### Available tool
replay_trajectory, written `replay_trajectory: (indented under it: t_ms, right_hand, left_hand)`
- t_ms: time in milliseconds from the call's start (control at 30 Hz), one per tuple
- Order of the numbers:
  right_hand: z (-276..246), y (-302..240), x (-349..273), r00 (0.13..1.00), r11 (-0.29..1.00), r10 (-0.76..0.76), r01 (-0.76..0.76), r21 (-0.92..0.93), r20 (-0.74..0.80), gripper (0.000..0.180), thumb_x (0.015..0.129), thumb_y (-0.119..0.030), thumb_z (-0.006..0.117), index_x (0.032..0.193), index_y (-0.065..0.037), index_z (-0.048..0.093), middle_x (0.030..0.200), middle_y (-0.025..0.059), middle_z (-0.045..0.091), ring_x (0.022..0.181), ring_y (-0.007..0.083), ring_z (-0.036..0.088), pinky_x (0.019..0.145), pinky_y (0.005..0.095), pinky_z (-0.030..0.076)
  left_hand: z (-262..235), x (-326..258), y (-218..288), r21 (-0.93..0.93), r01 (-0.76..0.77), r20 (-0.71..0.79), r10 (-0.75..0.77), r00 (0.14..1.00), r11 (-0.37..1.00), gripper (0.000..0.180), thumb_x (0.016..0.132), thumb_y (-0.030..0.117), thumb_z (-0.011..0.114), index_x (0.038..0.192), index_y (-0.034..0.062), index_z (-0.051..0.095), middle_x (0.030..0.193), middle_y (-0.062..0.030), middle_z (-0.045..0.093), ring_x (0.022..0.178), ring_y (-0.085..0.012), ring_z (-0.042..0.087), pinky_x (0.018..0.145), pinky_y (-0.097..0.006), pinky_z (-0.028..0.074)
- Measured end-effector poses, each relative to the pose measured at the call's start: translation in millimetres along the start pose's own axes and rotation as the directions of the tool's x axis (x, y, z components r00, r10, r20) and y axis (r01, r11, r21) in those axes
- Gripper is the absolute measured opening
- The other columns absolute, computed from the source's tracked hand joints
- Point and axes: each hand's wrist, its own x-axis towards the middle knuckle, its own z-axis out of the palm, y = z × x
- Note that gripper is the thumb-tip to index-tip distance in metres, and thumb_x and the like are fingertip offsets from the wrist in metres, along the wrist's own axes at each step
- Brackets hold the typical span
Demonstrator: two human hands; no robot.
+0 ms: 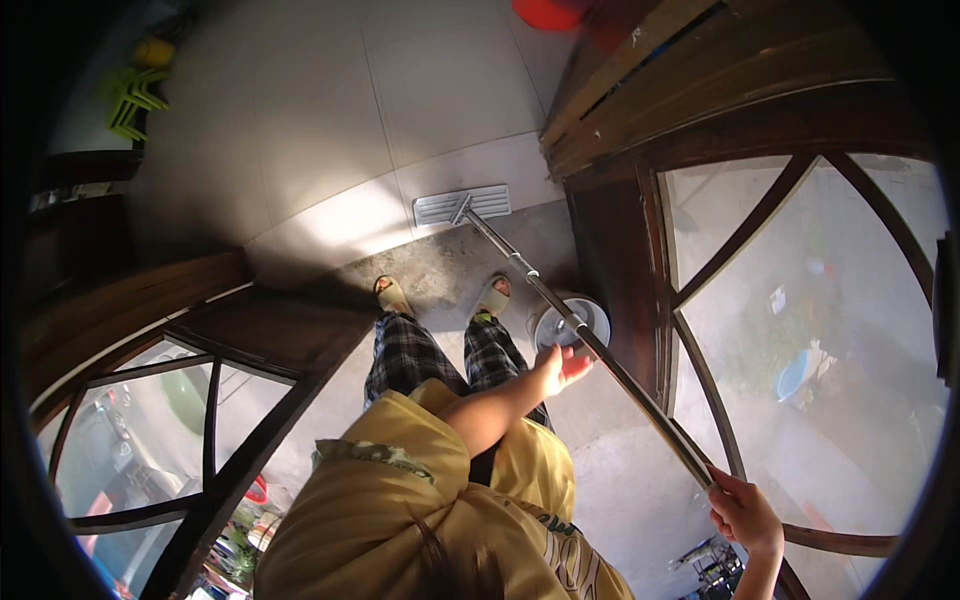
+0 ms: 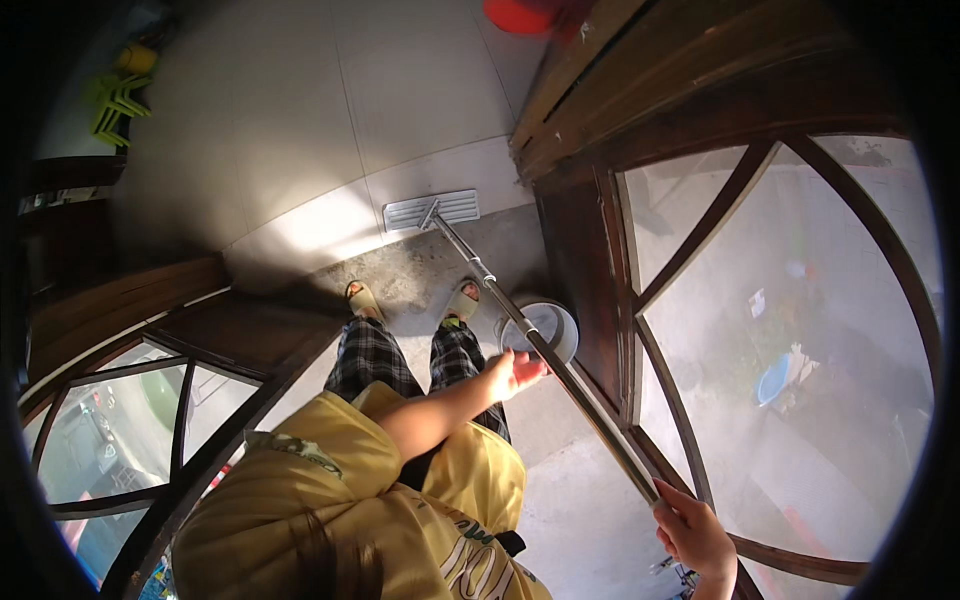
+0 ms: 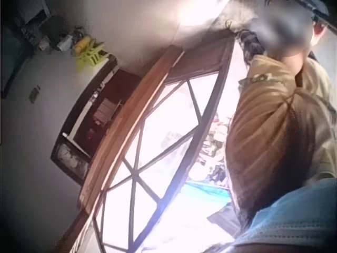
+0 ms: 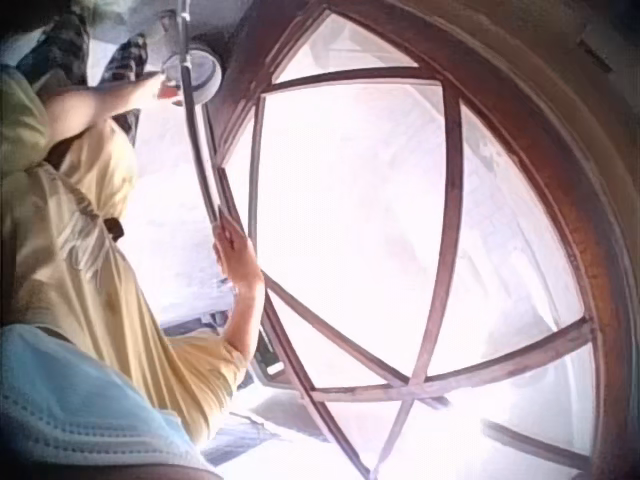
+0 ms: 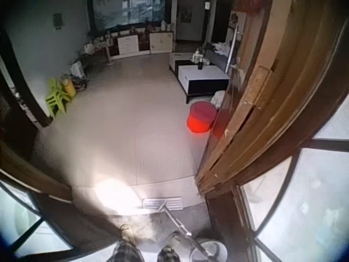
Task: The person mops a tiled floor using a flat mop and a bucket of water. They repeatedly dip the mop into the bucket, wring it out, and clean the floor area near a doorway and a red stool.
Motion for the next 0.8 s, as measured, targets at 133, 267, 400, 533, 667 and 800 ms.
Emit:
replay_trajectory:
  t_ms: [133, 267, 400, 533, 667, 800]
  right_hand:
    - [-7.4, 23.5, -19.6, 1.000, 0.997, -0.026, 0.025, 0.069, 0.014, 0.044, 0.089, -0.011, 0.047, 0.132, -0.004, 0.041, 0.057, -0.0024, 0.042, 0.044, 0.0038, 0.035, 0.038, 0.0191, 0.028]
    - [-24.6, 37.6, -47.5, 0.997, 0.985, -0.061, 0.068, 0.157, -0.049, 0.045, 0.088, -0.007, 0.046, 0.132, 0.001, 0.040, 0.056, -0.0013, 0.042, 0.041, 0.0031, 0.032, 0.036, 0.0182, 0.024]
    - [6.7, 29.8, -2.7, 0.997, 0.955, -0.045, 0.062, 0.288, -0.065, 0.045, 0.089, -0.010, 0.049, 0.133, -0.007, 0.040, 0.056, -0.0019, 0.043, 0.042, 0.0030, 0.033, 0.037, 0.0191, 0.026]
    - [85.4, -4.6, 91.2, 0.985, 0.954, -0.170, 0.174, 0.245, -0.040, 0.044, 0.092, -0.019, 0.049, 0.134, -0.009, 0.039, 0.054, -0.0052, 0.043, 0.042, 0.0021, 0.034, 0.037, 0.0191, 0.028]
    - [97.9, 27.7, 95.6, 0.994, 0.956, -0.106, 0.102, 0.277, -0.001, 0.045, 0.091, -0.015, 0.047, 0.134, -0.007, 0.039, 0.055, -0.0040, 0.042, 0.044, 0.0032, 0.037, 0.039, 0.0197, 0.032]
    - [63.1, 60.7, 32.9, 1.000, 0.972, -0.026, 0.022, 0.232, 0.013, 0.045, 0.090, -0.012, 0.047, 0.134, -0.008, 0.039, 0.055, -0.0033, 0.041, 0.043, 0.0041, 0.037, 0.038, 0.0207, 0.031]
  left_hand:
    - [74.1, -25.1, 13.5, 0.012, 0.019, 0.041, -0.019, 0.999, 1.000, 0.049, 0.092, 0.048, 0.037, 0.092, -0.0003, 0.043, 0.092, -0.0233, 0.056, 0.088, -0.0395, 0.059, 0.084, -0.050, 0.050]
    - [95.4, -52.1, -5.1, 0.130, -0.009, 0.221, -0.020, 0.975, 0.991, 0.034, 0.089, 0.036, 0.051, 0.089, 0.0028, 0.044, 0.084, -0.0170, 0.055, 0.082, -0.0387, 0.060, 0.081, -0.051, 0.051]
    - [129.4, -10.3, 41.0, 0.171, -0.125, 0.096, 0.110, 0.989, 0.977, 0.033, 0.088, 0.036, 0.053, 0.087, 0.0037, 0.043, 0.081, -0.0152, 0.055, 0.078, -0.0341, 0.062, 0.073, -0.046, 0.055]
    - [141.5, 24.3, 115.1, 0.795, -0.267, 0.036, 0.397, 0.917, 0.545, 0.041, 0.094, 0.039, 0.037, 0.098, -0.0002, 0.046, 0.082, -0.0168, 0.059, 0.066, -0.0293, 0.064, 0.059, -0.042, 0.057]
    - [103.0, 40.7, 113.6, 0.917, 0.011, -0.091, 0.181, 0.979, 0.399, 0.045, 0.095, 0.042, 0.031, 0.096, -0.0004, 0.046, 0.073, -0.0147, 0.060, 0.059, -0.0276, 0.064, 0.052, -0.042, 0.057]
    - [84.8, -23.9, 35.1, 0.962, -0.070, 0.022, 0.179, 0.984, 0.265, 0.041, 0.095, 0.041, 0.032, 0.104, 0.0026, 0.044, 0.068, -0.0142, 0.059, 0.052, -0.0259, 0.062, 0.041, -0.037, 0.054]
